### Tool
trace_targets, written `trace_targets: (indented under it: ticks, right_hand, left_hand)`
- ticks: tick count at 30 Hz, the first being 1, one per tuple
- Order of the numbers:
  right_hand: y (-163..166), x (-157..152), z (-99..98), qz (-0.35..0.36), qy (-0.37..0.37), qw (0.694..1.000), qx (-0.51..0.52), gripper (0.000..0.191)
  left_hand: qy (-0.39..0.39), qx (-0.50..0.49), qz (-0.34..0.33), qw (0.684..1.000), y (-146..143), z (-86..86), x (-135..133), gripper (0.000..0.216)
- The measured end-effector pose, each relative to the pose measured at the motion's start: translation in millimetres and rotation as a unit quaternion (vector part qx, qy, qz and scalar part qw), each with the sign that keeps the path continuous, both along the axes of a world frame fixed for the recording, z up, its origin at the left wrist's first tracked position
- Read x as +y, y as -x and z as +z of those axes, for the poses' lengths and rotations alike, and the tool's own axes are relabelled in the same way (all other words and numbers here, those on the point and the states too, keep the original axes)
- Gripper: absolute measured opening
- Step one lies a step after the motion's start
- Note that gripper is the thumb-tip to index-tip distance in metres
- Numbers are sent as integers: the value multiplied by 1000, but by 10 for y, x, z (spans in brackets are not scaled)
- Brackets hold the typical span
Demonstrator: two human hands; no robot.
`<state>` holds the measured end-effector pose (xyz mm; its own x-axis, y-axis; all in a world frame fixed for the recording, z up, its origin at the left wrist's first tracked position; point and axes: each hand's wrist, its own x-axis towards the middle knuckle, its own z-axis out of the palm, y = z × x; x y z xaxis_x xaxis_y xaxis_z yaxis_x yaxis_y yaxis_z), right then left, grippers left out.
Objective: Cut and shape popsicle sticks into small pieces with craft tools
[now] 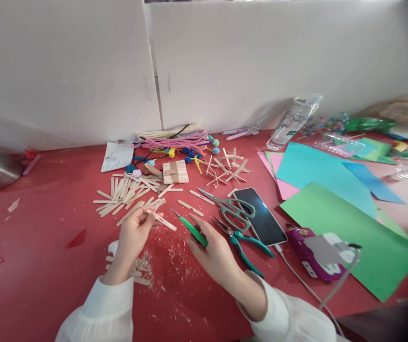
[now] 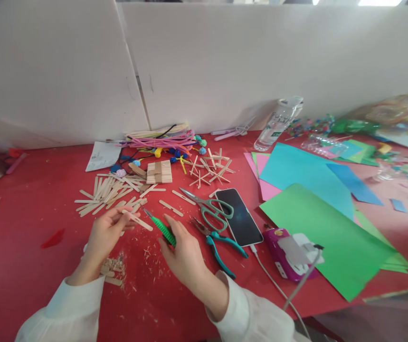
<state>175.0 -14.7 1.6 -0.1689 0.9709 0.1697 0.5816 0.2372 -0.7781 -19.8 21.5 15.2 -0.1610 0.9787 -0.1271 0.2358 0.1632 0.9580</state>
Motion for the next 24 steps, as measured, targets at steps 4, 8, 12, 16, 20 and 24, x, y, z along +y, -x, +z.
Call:
trace_targets:
  ticks: [4,8,12,16,20,24]
  right_hand:
    - [71,72,-24,-43,112,984,129,18]
    - [118,89,-77,-37,94,980,169,17]
    - [137,92,-118,-34,52,979,194,12]
    - [140,114,-138,-32,57,971,228,16]
    - [136,222,-98,-39,126,952,275,20]
    - [143,411,3,-25,179,932,314,23]
  left_hand:
    - [53,-95,-29,994,-79,29,-17,37]
    - [76,-127,-27,989,-110,4,-31,28]
    - [90,-126,-24,988,-123,-31,-39,18]
    - [85,-117,-46,988,-116,-62,-42,17]
    - [53,-116,-90,988,-74,-68,-31,30]
    - [24,-113,-139,984,-34,-25,-41,36]
